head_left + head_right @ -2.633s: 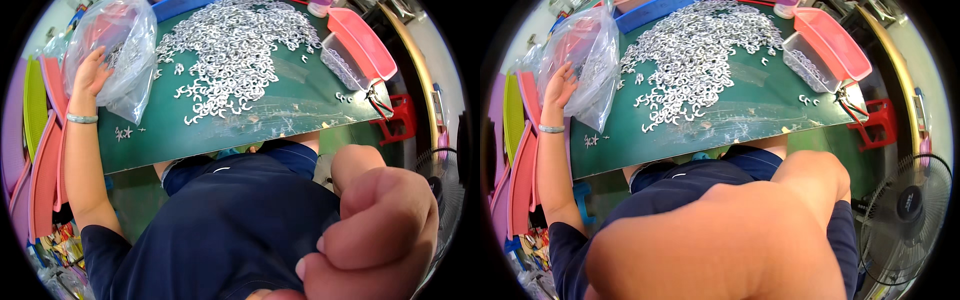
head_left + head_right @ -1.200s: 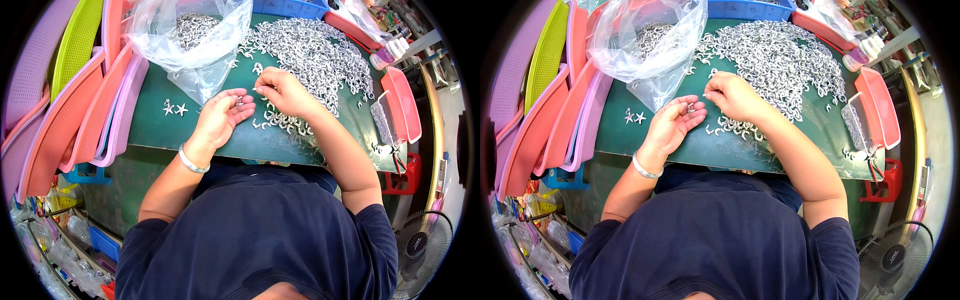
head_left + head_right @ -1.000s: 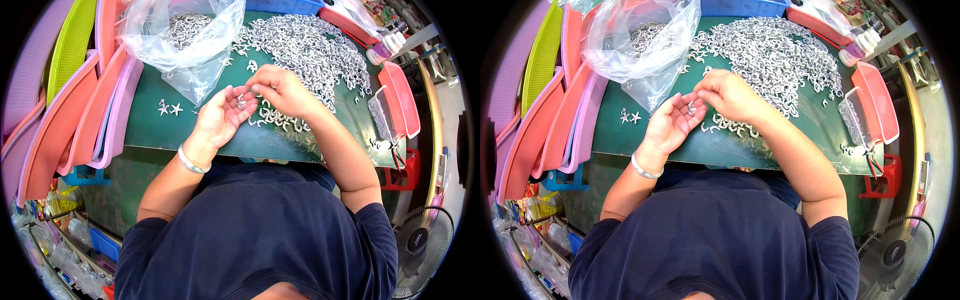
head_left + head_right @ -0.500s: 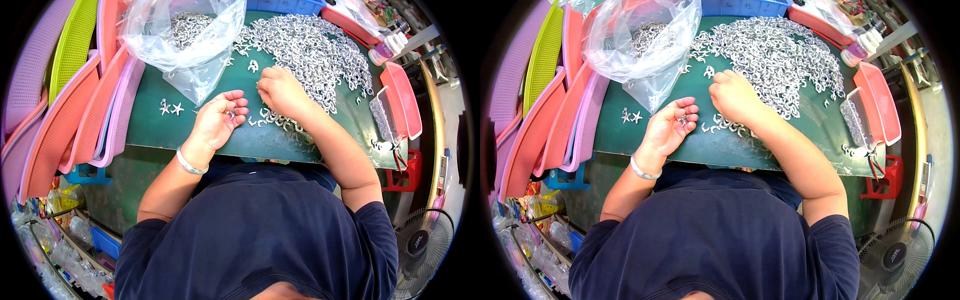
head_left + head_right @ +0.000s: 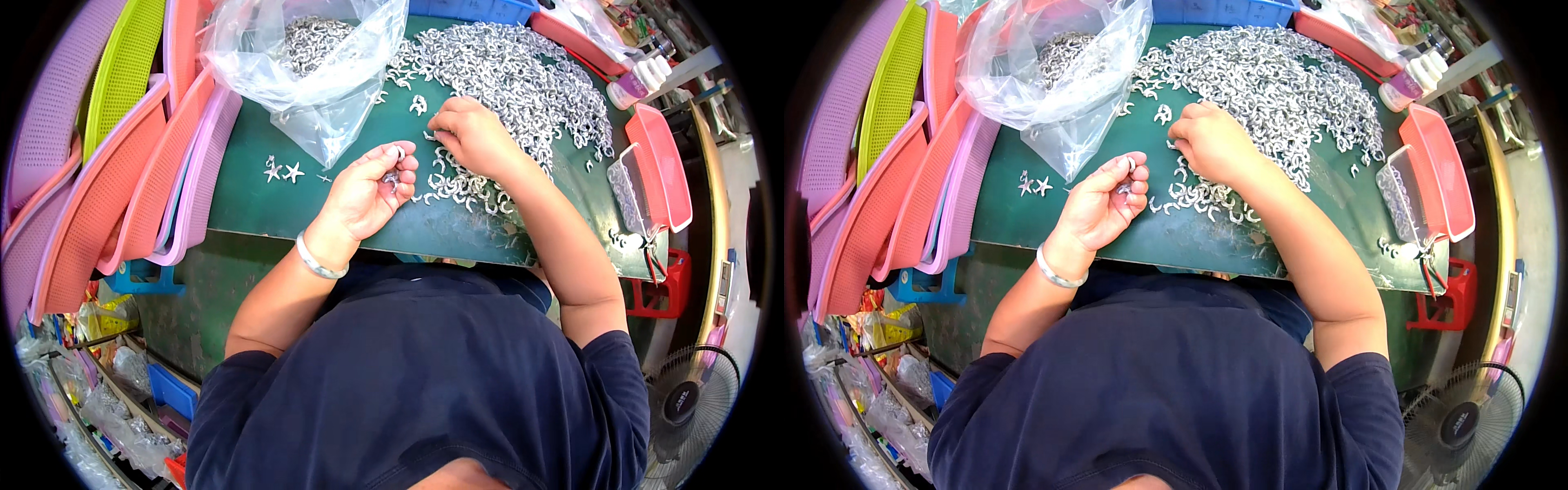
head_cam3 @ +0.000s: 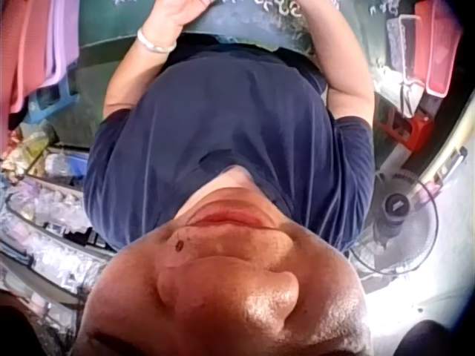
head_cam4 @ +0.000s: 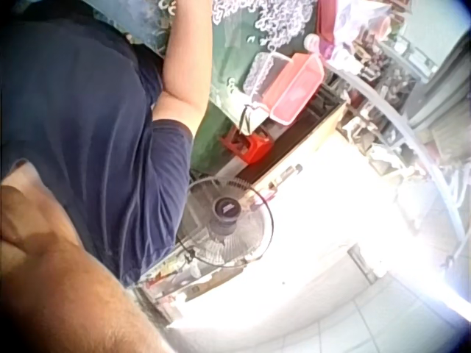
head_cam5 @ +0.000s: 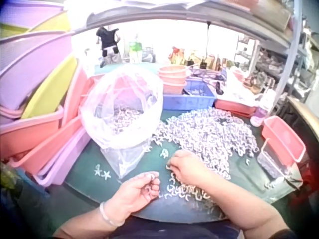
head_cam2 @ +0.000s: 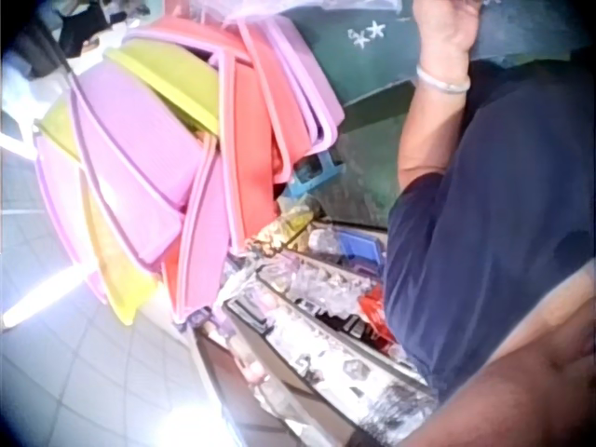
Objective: The person sorts small metal star and ring components, then joins them together by hand while seated at a workstation.
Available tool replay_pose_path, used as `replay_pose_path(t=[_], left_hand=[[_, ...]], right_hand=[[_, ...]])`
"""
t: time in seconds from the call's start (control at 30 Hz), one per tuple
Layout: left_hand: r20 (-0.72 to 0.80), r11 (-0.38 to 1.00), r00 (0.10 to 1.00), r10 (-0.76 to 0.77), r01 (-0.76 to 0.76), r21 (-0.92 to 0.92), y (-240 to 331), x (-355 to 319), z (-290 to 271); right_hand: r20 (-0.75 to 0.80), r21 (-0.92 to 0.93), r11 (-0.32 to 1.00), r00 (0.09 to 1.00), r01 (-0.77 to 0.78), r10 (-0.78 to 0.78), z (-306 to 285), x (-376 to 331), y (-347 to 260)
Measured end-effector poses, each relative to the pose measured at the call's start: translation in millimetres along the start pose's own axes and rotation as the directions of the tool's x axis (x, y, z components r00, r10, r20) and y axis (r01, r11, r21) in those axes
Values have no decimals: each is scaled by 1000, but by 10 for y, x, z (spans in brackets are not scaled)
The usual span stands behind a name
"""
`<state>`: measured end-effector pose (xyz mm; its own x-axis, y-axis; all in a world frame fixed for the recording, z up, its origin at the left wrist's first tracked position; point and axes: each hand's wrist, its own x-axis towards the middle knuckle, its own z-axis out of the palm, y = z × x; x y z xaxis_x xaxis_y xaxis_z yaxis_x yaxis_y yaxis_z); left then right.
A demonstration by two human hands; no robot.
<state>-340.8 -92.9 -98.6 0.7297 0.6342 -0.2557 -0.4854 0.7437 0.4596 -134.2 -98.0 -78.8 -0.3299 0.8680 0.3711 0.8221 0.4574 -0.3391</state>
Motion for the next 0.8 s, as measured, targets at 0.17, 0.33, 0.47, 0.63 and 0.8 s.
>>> replay_pose_path(t=[0.17,0.33,0.47,0.63,0.8], left_hand=[[66,995,997,-43,48,-86,5,-6,-93],[-12,1000,1000,-23,22,-21,-10,-21,-125],[-97,999,995,25,-21,42,-26,-1,-75],[-152,993,987,56,-38,116,-49,22,50],[-42,976,995,93,-83,202,-91,60,17]], right_hand=[[77,-122,992,997,3,6,59,-6,35],[53,-115,992,997,57,-52,110,-3,87],[-2,-116,992,998,58,-58,110,4,31],[79,405,907,993,-115,91,-2,-5,-136],[211,595,727,939,-344,272,-106,-4,-335]])
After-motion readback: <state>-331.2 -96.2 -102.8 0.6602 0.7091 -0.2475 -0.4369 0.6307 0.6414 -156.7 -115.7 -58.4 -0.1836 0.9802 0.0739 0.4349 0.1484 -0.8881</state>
